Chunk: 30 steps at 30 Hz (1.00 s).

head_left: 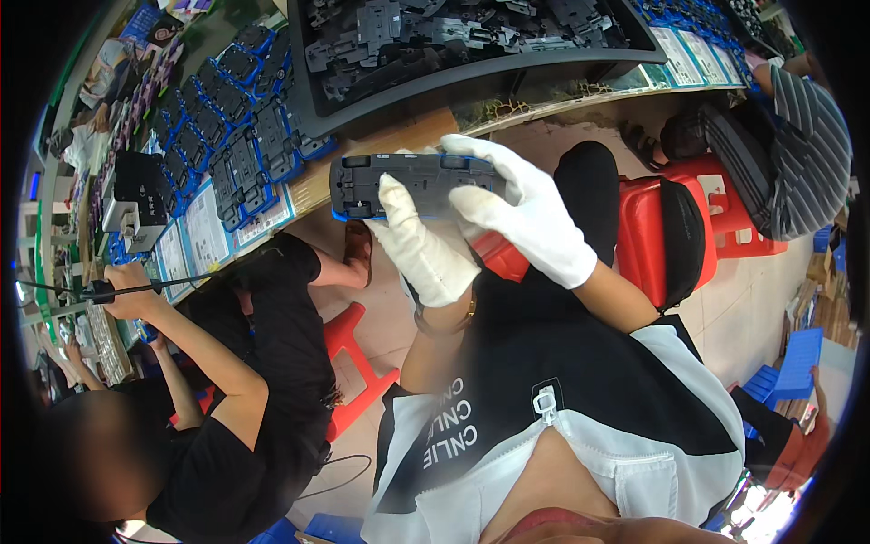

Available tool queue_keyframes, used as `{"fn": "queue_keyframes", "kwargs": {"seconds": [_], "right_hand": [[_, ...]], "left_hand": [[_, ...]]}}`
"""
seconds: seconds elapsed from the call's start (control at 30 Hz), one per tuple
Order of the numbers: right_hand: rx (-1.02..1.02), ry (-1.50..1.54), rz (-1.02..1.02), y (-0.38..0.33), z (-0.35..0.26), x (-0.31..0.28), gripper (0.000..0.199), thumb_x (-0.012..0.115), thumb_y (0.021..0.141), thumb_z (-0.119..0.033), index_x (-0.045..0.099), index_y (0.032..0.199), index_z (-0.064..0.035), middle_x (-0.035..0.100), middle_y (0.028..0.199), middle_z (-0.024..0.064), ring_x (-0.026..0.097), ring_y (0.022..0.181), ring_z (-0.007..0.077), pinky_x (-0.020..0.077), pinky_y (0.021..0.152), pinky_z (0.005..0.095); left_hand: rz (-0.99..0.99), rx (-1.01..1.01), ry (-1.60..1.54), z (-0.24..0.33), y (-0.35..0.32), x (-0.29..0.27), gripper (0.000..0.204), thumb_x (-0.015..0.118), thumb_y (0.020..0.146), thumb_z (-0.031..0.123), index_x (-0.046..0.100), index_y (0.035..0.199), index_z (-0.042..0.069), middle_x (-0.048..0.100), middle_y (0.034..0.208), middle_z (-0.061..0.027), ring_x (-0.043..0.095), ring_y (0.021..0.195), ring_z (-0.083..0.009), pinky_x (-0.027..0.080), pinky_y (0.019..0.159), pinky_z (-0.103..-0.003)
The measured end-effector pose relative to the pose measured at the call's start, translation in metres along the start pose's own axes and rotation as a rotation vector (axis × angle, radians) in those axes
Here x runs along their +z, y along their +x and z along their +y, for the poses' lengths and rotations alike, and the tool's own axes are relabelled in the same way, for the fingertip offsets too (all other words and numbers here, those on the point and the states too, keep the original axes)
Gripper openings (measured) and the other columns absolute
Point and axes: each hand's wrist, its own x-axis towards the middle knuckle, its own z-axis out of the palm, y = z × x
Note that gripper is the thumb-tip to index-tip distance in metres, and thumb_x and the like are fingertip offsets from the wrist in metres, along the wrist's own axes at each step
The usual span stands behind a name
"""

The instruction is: The person assembles toy cars by taking plastic cover pieces from a tray and attaching them onto the toy car bases by hand.

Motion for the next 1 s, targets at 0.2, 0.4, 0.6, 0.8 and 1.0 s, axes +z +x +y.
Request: {"fn": "queue_keyframes", "kwargs": {"seconds": [0.2, 0.4, 0.6, 0.8, 1.0], "right_hand": [[0.184, 0.181, -0.004, 0.000, -0.009, -0.004, 0.051, 0.067, 0.092, -0.016, 0.050, 0.138, -0.0047, 0.058, 0.129, 0.0069, 0.058, 0.110, 0.0130, 0.0555, 0.076, 0.0249], [0.173, 0.210, 0.007, 0.000, -0.003, -0.011, 0.039, 0.066, 0.093, -0.017, 0.059, 0.129, -0.0034, 0.059, 0.128, 0.0071, 0.059, 0.111, 0.0158, 0.0551, 0.079, 0.0262], [-0.034, 0.016, -0.021, 0.000, 0.004, -0.013, 0.039, 0.067, 0.092, -0.016, 0.059, 0.127, -0.0006, 0.060, 0.122, 0.0101, 0.059, 0.112, 0.0182, 0.0496, 0.093, 0.0309], [0.080, 0.017, 0.046, 0.005, 0.001, -0.005, 0.040, 0.071, 0.089, -0.016, 0.061, 0.123, 0.0018, 0.059, 0.122, 0.0112, 0.056, 0.114, 0.0174, 0.0462, 0.098, 0.0309], [0.018, 0.016, 0.028, 0.003, 0.015, -0.005, 0.041, 0.070, 0.090, -0.019, 0.060, 0.125, 0.0002, 0.058, 0.125, 0.0093, 0.055, 0.115, 0.0167, 0.0464, 0.098, 0.0314]], "left_hand": [[-0.092, 0.006, -0.016, -0.001, -0.004, -0.002, 0.044, 0.062, 0.096, 0.028, 0.046, 0.131, 0.006, 0.060, 0.119, -0.0117, 0.060, 0.109, -0.0233, 0.051, 0.096, -0.040], [-0.128, 0.163, 0.090, -0.008, -0.012, 0.002, 0.050, 0.064, 0.094, 0.029, 0.043, 0.133, 0.006, 0.059, 0.121, -0.0126, 0.060, 0.110, -0.0235, 0.054, 0.094, -0.038], [-0.231, -0.158, -0.061, 0.009, -0.005, -0.003, 0.049, 0.064, 0.095, 0.032, 0.046, 0.133, 0.008, 0.059, 0.124, -0.0117, 0.061, 0.108, -0.0204, 0.052, 0.094, -0.035], [-0.133, -0.056, 0.059, 0.000, 0.000, -0.007, 0.049, 0.067, 0.093, 0.031, 0.046, 0.130, 0.006, 0.061, 0.120, -0.0101, 0.062, 0.104, -0.0196, 0.053, 0.092, -0.035], [-0.133, 0.018, 0.078, -0.001, -0.001, -0.007, 0.044, 0.068, 0.093, 0.026, 0.050, 0.126, 0.003, 0.061, 0.118, -0.0095, 0.062, 0.102, -0.0184, 0.053, 0.090, -0.033]]}}
